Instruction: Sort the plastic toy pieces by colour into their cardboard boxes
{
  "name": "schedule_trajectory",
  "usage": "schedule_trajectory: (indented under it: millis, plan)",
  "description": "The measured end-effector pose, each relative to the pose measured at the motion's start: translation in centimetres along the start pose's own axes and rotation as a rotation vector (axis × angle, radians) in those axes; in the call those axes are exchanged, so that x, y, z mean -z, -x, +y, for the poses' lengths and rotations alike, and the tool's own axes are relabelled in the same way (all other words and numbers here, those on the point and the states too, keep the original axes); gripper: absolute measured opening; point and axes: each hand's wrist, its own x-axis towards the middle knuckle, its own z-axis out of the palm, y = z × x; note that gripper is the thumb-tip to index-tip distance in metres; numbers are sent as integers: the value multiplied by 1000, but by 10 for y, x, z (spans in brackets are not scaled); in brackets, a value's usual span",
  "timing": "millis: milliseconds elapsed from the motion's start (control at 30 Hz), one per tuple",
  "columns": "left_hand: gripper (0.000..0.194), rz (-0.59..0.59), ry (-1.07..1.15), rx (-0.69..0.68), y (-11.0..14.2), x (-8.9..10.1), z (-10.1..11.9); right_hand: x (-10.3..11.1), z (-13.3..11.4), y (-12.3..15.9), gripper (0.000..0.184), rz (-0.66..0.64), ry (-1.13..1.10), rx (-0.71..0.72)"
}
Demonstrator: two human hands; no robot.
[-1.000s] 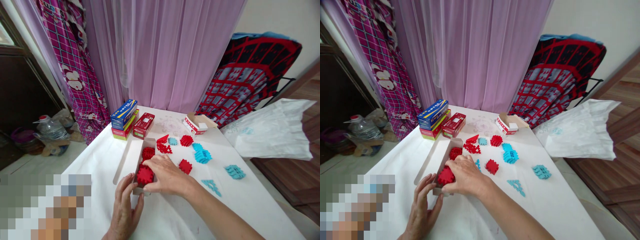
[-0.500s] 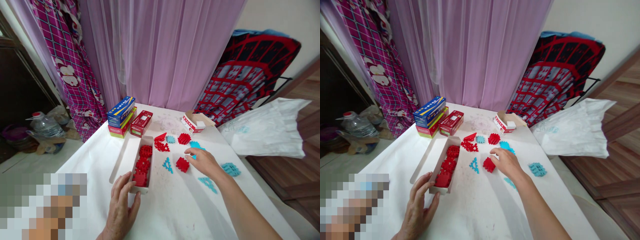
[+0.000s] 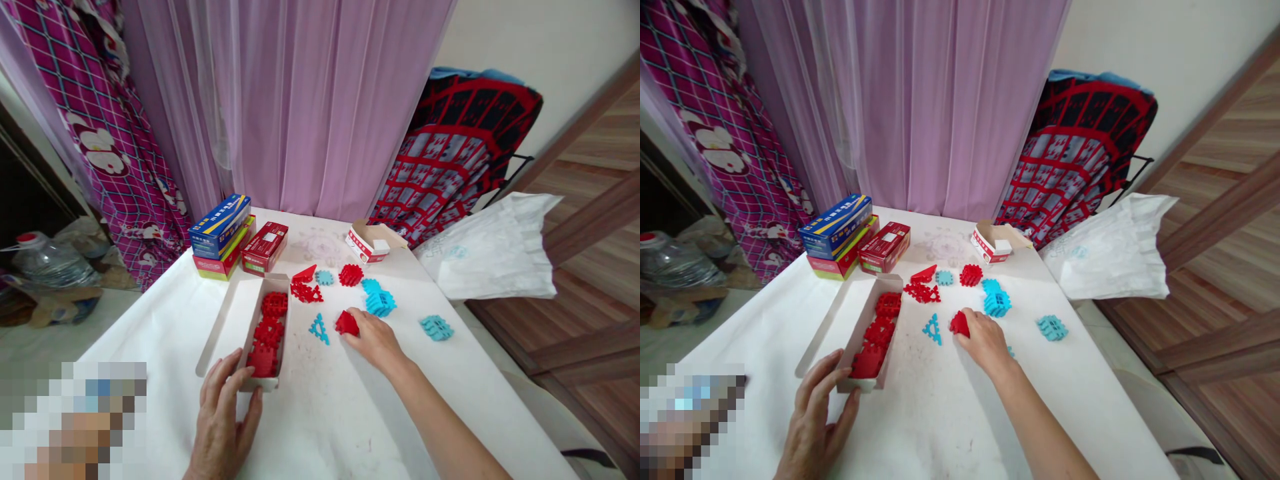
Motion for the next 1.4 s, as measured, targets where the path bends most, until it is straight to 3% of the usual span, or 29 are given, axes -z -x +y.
schedule_trajectory:
  millis: [133, 233, 367, 533, 700, 833, 967, 1067, 1300, 1400]
  plan:
    - [35, 7, -4, -4, -1, 1, 2, 2, 5, -2, 38, 33, -46, -20]
    - [35, 14, -2, -14, -2, 1, 3, 18, -2, 0, 40, 87, -173, -24]
    - [38, 16, -4, -12, -2, 1, 4, 51, -38, 4, 44, 97, -371, 104]
    - [38, 20, -13, -3, -1, 1, 4, 78, -98, -6, 45, 116, -367, 354]
    - [37, 20, -21, -8, -1, 1, 5, 75, -134, -23, 41, 88, -205, 448]
    - [36, 19, -25, -6, 0, 0, 4, 64, -139, -25, 44, 74, -136, 473]
    - [37, 7, -26, -4, 0, 0, 4, 58, -123, -17, 33, 178, -214, 458]
    - [37, 1, -25, -11, 0, 1, 4, 56, -96, -13, 21, 256, -280, 396]
    - [33, 21, -53, -36, -3, 1, 2, 62, 11, -45, 23, 311, -112, 9]
    - [32, 35, -60, -44, -3, 1, 1, 65, 51, -72, 34, 251, -20, -114]
